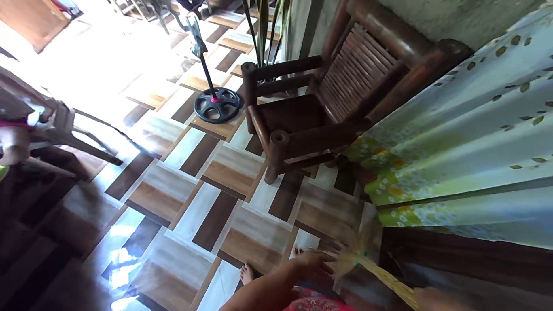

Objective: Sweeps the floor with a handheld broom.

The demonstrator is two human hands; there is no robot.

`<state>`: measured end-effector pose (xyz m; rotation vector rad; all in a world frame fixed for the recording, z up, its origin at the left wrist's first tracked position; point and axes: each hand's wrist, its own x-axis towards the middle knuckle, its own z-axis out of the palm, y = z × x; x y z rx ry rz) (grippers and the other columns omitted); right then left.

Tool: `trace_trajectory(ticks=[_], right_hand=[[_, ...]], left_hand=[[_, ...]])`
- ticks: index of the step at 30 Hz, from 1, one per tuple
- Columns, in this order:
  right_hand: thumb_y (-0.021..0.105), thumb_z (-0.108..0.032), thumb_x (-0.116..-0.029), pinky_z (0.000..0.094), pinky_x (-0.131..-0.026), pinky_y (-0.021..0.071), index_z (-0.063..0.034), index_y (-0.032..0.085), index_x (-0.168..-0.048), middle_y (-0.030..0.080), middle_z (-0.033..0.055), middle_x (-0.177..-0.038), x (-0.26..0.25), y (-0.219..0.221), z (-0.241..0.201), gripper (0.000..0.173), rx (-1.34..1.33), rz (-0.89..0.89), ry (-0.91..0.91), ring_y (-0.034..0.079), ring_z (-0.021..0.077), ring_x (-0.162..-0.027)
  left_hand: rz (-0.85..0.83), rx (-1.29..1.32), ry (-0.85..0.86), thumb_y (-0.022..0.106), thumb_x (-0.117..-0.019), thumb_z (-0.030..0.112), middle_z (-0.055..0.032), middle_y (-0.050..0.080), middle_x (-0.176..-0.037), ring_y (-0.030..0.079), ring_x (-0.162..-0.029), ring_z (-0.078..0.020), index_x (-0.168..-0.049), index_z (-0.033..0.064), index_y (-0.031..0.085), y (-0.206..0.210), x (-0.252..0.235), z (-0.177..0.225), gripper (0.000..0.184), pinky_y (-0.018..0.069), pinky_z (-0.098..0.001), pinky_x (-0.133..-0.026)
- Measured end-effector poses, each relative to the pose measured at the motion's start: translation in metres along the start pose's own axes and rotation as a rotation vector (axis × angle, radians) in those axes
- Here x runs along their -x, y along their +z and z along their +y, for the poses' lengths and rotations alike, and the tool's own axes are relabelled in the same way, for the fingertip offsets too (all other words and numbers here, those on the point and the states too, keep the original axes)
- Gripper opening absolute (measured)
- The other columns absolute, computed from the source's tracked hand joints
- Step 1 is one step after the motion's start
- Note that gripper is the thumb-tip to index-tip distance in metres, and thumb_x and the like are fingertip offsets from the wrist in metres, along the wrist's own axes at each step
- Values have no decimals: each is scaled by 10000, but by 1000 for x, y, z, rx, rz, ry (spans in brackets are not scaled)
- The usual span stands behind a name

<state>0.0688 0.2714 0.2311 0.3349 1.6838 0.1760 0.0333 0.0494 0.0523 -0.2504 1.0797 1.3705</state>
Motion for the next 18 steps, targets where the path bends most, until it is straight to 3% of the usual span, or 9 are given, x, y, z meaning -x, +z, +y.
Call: trace_trajectory(ticks=[3,7,10,13,15,18], right_hand=[[645,-293,-1002,615,-1077,432,121,580,-1306,590,319,-1349,-56,-4,-54,518,79,14,-32,552,449,-1311],[717,-286,-950,644,-1019,462,96,573,-1326,600,329,-1304,-101,-26,-159,555,106,125,-224,587,466,-1240],[694,-253,-964,640,-1047,445,93,554,-1355,569,327,-1358,-84,-52,-267,541,142,151,-384,554,463,-1288],[643,-269,-991,585,-1023,480,73,531,-1375,568,289,-1371,-60,-64,-360,526,-7,182,-457,589,405,-1257],[625,-307,-1007,551,-1040,484,39,510,-1417,571,261,-1388,-61,-63,-403,548,-162,202,-511,599,372,-1261],[545,-400,-1060,533,-1121,425,15,471,-1473,558,258,-1427,-77,-49,-433,590,-299,231,-618,548,366,-1344]], left_hand=[[80,88,-17,315,-1137,338,-173,673,-1189,685,-989,-272,-1496,76,407,-38,33,-31,454,553,-491,-848],[192,194,-71,290,-1131,343,-185,650,-1277,675,-1062,-284,-1521,69,386,-83,69,-76,486,537,-502,-892],[303,336,-16,212,-1129,439,-179,671,-1183,681,-974,-288,-1453,42,442,-114,90,-102,562,544,-502,-835],[431,561,146,117,-1114,515,-234,669,-1185,686,-986,-344,-1506,13,379,-147,110,-109,689,553,-530,-820],[537,694,225,73,-1111,519,-236,648,-1192,667,-1001,-350,-1514,24,355,-169,124,-98,698,535,-537,-835],[681,799,265,92,-1116,518,-227,642,-1116,660,-902,-322,-1475,17,382,-197,135,-88,681,539,-497,-767]])
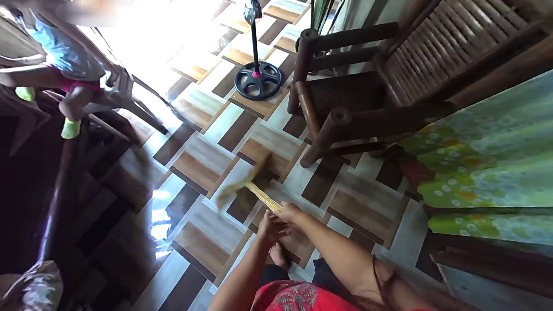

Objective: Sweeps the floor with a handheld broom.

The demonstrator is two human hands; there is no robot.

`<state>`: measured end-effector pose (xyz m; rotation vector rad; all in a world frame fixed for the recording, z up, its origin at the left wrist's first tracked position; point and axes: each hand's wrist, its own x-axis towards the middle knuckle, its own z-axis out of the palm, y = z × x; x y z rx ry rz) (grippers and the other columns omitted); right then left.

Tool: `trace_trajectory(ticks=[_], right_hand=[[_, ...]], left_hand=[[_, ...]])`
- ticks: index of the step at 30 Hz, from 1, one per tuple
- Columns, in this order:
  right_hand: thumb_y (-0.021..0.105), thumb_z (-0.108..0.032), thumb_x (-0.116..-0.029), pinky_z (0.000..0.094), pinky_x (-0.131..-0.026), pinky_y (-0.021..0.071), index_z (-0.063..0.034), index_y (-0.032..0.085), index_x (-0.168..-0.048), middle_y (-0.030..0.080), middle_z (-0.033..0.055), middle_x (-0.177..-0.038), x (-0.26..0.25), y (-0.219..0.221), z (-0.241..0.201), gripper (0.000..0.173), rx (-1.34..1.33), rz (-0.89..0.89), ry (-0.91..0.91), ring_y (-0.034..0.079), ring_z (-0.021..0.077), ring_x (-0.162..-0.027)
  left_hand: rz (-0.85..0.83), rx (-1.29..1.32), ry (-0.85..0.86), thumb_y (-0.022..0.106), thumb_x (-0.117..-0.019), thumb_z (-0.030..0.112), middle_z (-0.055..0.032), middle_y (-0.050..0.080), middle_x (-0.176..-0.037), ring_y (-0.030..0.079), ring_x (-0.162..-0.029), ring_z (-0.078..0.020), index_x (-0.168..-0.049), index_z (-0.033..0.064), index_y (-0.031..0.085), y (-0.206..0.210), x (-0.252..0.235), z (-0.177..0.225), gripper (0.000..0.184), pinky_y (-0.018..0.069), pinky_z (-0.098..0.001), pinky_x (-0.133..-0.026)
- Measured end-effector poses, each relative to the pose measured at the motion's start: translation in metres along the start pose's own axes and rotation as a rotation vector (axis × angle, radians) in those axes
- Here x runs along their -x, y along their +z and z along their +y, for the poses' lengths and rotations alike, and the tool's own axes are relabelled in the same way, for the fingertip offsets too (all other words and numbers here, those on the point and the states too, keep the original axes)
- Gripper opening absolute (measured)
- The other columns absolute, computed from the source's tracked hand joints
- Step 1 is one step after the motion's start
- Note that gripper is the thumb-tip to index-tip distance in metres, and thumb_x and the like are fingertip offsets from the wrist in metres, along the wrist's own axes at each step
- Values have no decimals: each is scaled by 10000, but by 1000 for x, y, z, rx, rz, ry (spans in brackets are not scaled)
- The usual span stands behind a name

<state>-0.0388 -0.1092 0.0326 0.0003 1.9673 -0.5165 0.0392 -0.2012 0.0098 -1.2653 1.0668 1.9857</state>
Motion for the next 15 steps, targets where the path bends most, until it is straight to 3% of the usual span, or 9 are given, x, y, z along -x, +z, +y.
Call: trace_trajectory(ticks=[3,6,10,11,13,15], right_hand=[[541,-415,-1064,537,-1146,400,9,450,-1499,552,266,-1433,-6,14,28,614,-64,-3,-24,532,380,-1357],[674,-336,-983,592,-1028,480,-5,478,-1466,600,276,-1331,10,25,82,617,-101,-113,34,609,408,-1215],[715,-193,-943,594,-1027,461,48,464,-1437,586,294,-1314,92,23,112,604,-13,-380,182,598,408,-1203],[723,-195,-934,576,-988,476,57,496,-1396,610,282,-1252,107,20,122,574,-8,-426,191,617,381,-1138],[702,-226,-931,473,-845,520,29,574,-1258,647,170,-1053,126,10,142,434,-48,-536,210,634,248,-928],[587,-249,-1015,350,-702,508,-30,598,-1159,612,57,-878,136,-3,135,262,-131,-622,290,583,135,-740]], left_hand=[[-37,-85,-46,129,-1124,499,-240,638,-1146,661,-952,-345,-1507,37,364,-6,-4,-2,644,537,-520,-805],[-148,-183,-133,196,-1123,500,-229,621,-1191,638,-1020,-345,-1476,18,403,2,-3,-31,632,525,-543,-862],[-302,-209,-313,267,-1114,520,-227,622,-1216,638,-1022,-315,-1425,9,457,30,35,-67,627,534,-505,-856],[-358,-230,-353,277,-1117,503,-203,639,-1160,646,-979,-287,-1389,5,478,34,49,-74,602,539,-475,-842],[-502,-334,-383,236,-1128,475,-108,670,-946,665,-816,-181,-1245,5,533,36,64,-90,568,569,-365,-765],[-630,-405,-373,167,-1140,425,-76,660,-943,642,-809,-134,-1249,-4,544,33,70,-96,581,545,-322,-786]])
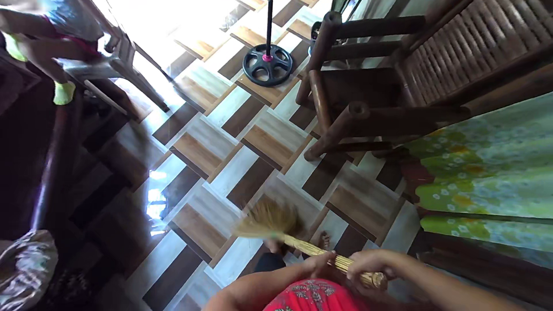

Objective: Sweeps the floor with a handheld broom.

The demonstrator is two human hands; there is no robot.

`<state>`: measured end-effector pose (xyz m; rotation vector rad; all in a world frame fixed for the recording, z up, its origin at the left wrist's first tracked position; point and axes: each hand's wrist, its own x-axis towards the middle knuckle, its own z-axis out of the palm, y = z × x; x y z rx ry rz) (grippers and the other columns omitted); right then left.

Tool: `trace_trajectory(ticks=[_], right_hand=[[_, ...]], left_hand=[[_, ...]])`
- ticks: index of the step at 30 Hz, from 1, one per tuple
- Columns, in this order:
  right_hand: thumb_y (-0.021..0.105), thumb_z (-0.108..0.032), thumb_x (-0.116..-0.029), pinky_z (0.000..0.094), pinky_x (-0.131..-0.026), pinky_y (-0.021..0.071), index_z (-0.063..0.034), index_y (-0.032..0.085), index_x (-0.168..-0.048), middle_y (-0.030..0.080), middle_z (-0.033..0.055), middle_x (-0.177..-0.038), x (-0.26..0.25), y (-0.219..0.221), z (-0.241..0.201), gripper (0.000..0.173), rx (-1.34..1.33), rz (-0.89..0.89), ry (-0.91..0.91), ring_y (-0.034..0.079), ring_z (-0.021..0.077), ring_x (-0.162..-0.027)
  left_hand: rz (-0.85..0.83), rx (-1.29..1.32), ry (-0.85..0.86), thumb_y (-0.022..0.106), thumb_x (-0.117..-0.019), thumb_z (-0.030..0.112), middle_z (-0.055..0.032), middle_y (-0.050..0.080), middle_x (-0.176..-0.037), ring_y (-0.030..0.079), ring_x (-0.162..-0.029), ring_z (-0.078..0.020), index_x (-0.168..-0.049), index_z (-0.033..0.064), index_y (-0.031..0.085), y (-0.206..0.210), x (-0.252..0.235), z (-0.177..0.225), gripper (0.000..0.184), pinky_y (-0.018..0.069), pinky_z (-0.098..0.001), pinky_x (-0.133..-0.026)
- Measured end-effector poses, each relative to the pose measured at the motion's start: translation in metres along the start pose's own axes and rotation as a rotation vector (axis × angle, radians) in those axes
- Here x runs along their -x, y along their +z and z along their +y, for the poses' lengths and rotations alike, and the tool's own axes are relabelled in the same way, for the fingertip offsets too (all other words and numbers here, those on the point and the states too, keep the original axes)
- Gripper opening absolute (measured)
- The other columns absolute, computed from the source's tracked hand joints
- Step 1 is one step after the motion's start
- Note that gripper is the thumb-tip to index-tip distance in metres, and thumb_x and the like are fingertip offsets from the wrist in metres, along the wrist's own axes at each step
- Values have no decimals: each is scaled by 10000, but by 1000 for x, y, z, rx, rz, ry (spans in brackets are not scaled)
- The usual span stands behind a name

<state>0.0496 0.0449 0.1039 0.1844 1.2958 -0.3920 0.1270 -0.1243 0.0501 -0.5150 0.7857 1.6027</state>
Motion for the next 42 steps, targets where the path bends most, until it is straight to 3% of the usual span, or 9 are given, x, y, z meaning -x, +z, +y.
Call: trace_trajectory(ticks=[5,9,15,19,23,26,29,36,42], right_hand=[[434,-323,-1065,219,-461,437,-124,578,-974,548,-25,-636,-22,-5,-65,262,-263,40,-17,483,61,-479],[514,-379,-1046,290,-537,445,-91,624,-1067,573,8,-748,-75,4,-148,310,-88,170,-129,498,97,-567],[514,-353,-1062,388,-703,507,-7,518,-1334,616,141,-1038,-136,31,-218,440,-79,278,-360,598,202,-819],[624,-269,-997,406,-764,535,-6,525,-1325,646,119,-1046,-114,38,-206,432,194,178,-356,632,185,-865],[610,-172,-981,430,-785,517,5,526,-1333,624,145,-1079,-78,28,-167,402,458,-42,-253,603,199,-892],[493,-213,-999,264,-535,471,-112,562,-1056,563,-9,-758,-60,23,-137,135,344,-210,-156,533,70,-594],[385,-320,-1032,203,-418,427,-151,560,-876,530,-29,-584,-74,24,-117,288,-9,-337,-49,468,50,-429],[436,-370,-1051,234,-397,412,-128,547,-859,514,5,-560,-102,52,-128,329,-145,-116,-56,462,93,-406],[515,-315,-1053,307,-584,508,-93,580,-1066,601,45,-800,-100,30,-139,232,-174,33,-273,587,137,-645]], left_hand=[[187,405,59,269,-1109,471,-84,663,-802,658,-693,-186,-1098,61,567,-30,-2,4,507,563,-339,-658],[537,567,329,383,-1105,352,-70,581,-748,561,-581,-162,-1050,47,560,-93,17,26,358,501,-321,-539],[813,720,565,465,-1072,243,-93,587,-807,573,-660,-178,-1081,23,572,-153,50,40,244,508,-358,-600],[751,627,687,446,-1100,219,-98,587,-891,561,-666,-155,-1363,22,464,-136,54,0,330,501,-317,-586],[635,837,655,450,-1090,231,-44,566,-719,557,-569,-129,-1083,35,524,-73,49,-35,210,528,-295,-560],[508,980,539,399,-1110,372,-121,686,-816,686,-690,-215,-1108,14,566,-32,52,-53,395,596,-362,-669],[431,1119,492,399,-1090,417,-129,677,-769,678,-645,-223,-1067,52,569,-23,43,-63,403,584,-345,-614],[621,1167,569,341,-1108,398,-33,489,-608,455,-459,-138,-898,112,512,-43,16,-48,393,424,-298,-438],[733,1097,817,473,-1089,258,-67,573,-775,584,-673,-167,-1023,57,562,-60,4,-11,230,524,-355,-638]])
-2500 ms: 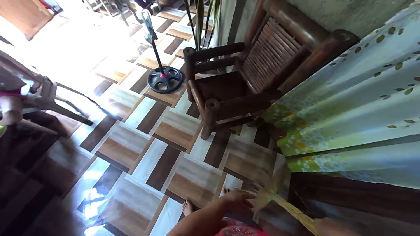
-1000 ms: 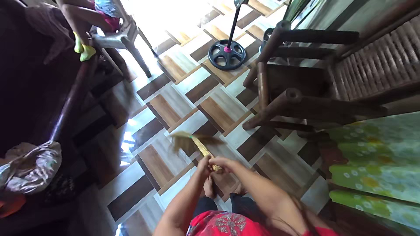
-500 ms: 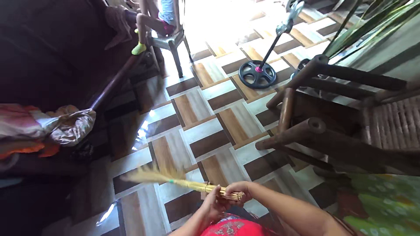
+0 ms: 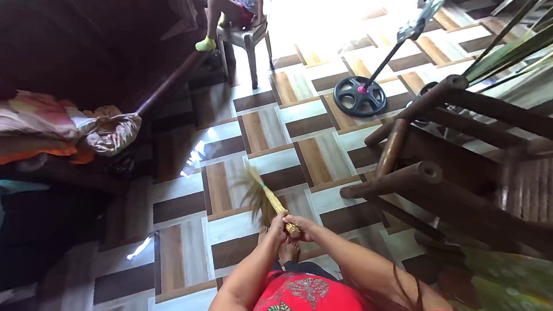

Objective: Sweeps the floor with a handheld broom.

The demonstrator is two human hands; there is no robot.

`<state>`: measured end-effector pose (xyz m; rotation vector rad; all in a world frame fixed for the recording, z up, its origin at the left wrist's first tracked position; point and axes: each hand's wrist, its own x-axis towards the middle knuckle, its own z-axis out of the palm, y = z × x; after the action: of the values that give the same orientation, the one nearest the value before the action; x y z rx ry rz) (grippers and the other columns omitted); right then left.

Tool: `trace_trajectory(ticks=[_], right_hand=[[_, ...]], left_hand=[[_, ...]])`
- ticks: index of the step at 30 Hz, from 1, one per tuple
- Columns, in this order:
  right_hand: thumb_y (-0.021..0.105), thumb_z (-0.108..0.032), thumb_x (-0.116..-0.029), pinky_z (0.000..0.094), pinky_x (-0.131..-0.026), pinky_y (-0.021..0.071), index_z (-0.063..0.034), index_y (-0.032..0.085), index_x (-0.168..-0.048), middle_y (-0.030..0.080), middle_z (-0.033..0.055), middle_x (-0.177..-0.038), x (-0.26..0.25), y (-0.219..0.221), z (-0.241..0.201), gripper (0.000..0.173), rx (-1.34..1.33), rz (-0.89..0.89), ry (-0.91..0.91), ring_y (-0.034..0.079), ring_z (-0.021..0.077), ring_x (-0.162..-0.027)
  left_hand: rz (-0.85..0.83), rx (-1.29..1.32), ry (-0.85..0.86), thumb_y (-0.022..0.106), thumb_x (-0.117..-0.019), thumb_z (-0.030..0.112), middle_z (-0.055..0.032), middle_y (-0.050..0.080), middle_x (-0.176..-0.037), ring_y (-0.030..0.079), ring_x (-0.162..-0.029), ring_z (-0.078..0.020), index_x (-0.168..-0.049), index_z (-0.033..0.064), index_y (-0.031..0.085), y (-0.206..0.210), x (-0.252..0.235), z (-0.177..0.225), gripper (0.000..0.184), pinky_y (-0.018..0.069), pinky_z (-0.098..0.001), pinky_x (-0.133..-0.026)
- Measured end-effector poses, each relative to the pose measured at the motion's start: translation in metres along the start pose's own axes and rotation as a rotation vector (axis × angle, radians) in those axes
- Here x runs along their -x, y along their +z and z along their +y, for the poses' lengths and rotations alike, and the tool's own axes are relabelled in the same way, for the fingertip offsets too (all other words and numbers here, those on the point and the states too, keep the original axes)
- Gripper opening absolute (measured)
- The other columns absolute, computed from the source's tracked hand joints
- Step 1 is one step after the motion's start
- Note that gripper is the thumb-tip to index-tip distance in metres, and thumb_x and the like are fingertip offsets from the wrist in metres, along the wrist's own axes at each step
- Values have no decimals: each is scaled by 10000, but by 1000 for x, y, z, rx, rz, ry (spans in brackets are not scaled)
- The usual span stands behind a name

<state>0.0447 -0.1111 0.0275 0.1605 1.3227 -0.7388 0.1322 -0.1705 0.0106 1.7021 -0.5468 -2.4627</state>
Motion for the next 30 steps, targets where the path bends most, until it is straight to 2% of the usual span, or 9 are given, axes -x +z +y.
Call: trace_trajectory(ticks=[2,5,9,12,16,18,22,28,30], right_hand=[[493,-282,-1064,335,-665,529,-75,574,-1132,622,52,-871,0,-2,2,233,103,-56,-70,616,146,-734],[487,-222,-1053,364,-772,563,-40,537,-1244,648,68,-961,3,6,11,268,281,-196,-80,650,151,-835],[521,-183,-1021,349,-767,557,-68,499,-1307,642,53,-989,2,21,27,309,436,-399,34,644,135,-850],[517,-164,-1006,313,-698,535,-103,539,-1209,636,18,-942,-4,29,34,213,509,-476,120,626,102,-797],[517,-277,-1025,254,-519,447,-127,588,-963,567,-12,-701,-6,45,35,177,395,-347,187,517,76,-548],[516,-320,-1031,261,-511,445,-138,563,-902,526,-15,-648,-7,44,31,228,348,-300,234,491,87,-515],[527,-348,-1023,269,-506,432,-128,557,-943,508,-8,-668,-12,36,55,235,185,-195,221,475,95,-519],[577,-309,-1024,345,-654,487,-32,606,-1125,587,75,-891,-4,62,86,296,-305,117,13,561,155,-722],[584,-266,-1033,361,-722,524,-7,600,-1184,629,101,-958,-12,73,91,300,-403,144,-89,611,167,-801]], left_hand=[[0,69,98,491,-1070,209,-68,572,-754,592,-653,-161,-1029,48,545,-2,-4,-9,175,534,-341,-625],[19,101,203,499,-1068,190,-109,611,-838,627,-698,-171,-1232,0,503,-23,7,-27,251,561,-344,-654],[162,73,273,489,-1076,165,-134,615,-914,632,-753,-174,-1372,-23,436,-54,42,-47,355,564,-350,-696],[308,84,211,496,-1092,176,-169,606,-961,623,-795,-210,-1407,-31,409,-60,63,-51,387,554,-378,-720],[368,136,70,438,-1118,287,-144,604,-878,621,-729,-225,-1261,3,492,-67,64,-40,322,547,-389,-652],[313,121,2,378,-1125,346,-101,600,-767,602,-626,-192,-1080,44,546,-67,59,-37,348,530,-351,-576],[106,7,-185,268,-1125,445,-58,580,-682,575,-563,-169,-940,101,534,-76,42,-41,472,509,-331,-534],[-28,-387,-203,370,-1115,328,-99,617,-826,621,-721,-201,-1096,37,555,-76,19,-20,346,545,-400,-661],[-119,-507,-197,363,-1107,277,-82,625,-789,640,-700,-184,-1054,39,552,-76,16,-5,308,565,-380,-654]])
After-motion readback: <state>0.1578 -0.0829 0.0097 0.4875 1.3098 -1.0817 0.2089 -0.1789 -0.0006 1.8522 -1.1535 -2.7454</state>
